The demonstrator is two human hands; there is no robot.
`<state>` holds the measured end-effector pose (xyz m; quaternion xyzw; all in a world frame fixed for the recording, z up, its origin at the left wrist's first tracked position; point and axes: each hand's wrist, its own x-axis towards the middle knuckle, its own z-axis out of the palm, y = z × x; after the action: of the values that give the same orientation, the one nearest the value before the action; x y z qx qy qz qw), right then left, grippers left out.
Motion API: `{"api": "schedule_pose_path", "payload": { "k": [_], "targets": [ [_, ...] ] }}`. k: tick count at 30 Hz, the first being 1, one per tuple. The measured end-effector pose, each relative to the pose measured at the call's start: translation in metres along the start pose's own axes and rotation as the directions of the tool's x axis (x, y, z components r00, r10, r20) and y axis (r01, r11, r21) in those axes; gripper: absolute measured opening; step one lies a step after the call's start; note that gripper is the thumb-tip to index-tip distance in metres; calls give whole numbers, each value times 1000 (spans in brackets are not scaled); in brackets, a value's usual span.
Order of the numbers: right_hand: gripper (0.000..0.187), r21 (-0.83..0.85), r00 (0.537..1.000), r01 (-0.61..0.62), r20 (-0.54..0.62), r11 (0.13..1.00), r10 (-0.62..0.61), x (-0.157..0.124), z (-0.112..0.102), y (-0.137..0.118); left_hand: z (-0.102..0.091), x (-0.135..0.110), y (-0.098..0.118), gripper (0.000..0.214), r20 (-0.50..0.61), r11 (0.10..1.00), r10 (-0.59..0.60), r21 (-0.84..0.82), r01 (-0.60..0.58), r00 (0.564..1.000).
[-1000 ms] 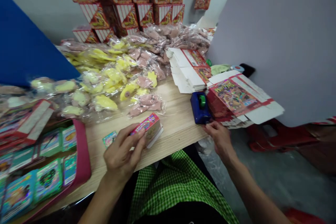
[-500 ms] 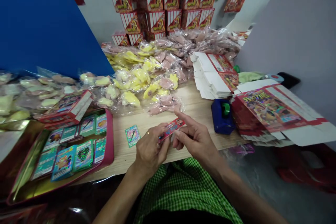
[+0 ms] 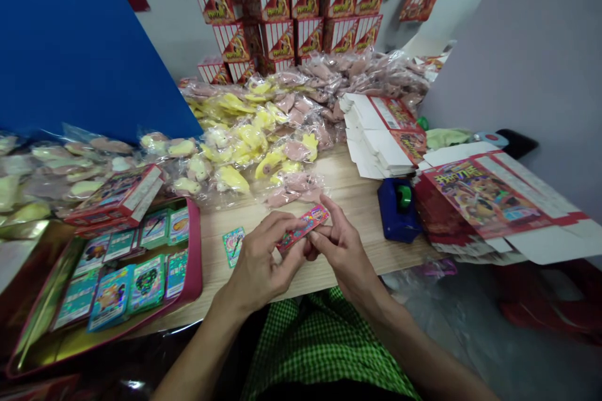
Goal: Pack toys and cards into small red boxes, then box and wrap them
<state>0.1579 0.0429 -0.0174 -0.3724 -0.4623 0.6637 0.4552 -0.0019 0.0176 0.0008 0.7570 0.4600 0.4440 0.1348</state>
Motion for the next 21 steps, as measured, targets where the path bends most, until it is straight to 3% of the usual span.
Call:
{"api": "schedule_pose_path", "payload": {
  "k": [2, 5, 7, 9, 11, 12, 15, 18, 21],
  "targets": [
    [100, 29, 1000, -15, -10, 999, 15, 3, 1, 1, -1, 11, 1, 10, 36, 991, -132, -24, 133, 991],
    [100, 41, 1000, -6, -15, 999, 7, 4, 2, 1, 0, 29, -4, 26, 125, 931, -322, -136, 338, 938],
    [97, 46, 1000, -2, -23, 999, 3, 4, 3, 0, -1, 38, -10, 43, 283, 832, -390, -299, 467, 876],
    [94, 49, 1000, 3, -26, 999, -1, 4, 3, -1, -3, 45, -16, 41, 451, 684, -412, -422, 596, 792],
    [92, 54, 1000, 5, -22, 999, -4, 3, 2, -1, -6, 48, -20, 35, 531, 583, -432, -453, 674, 729],
    [91, 56, 1000, 5, -19, 998, -4, 3, 2, -1, -8, 49, -20, 37, 537, 579, -438, -444, 683, 721],
    [88, 54, 1000, 17, -20, 998, -16, 5, 3, -1, -12, 51, -18, 40, 502, 713, -412, -342, 612, 761],
    [88, 43, 999, 35, -18, 998, -34, 6, 4, 1, -14, 55, -12, 46, 458, 871, -341, -176, 459, 821],
    [91, -26, 998, -57, 40, 998, 58, 10, -2, 7, -16, 56, -6, 51, 366, 955, -286, 38, 293, 885]
  ]
}}
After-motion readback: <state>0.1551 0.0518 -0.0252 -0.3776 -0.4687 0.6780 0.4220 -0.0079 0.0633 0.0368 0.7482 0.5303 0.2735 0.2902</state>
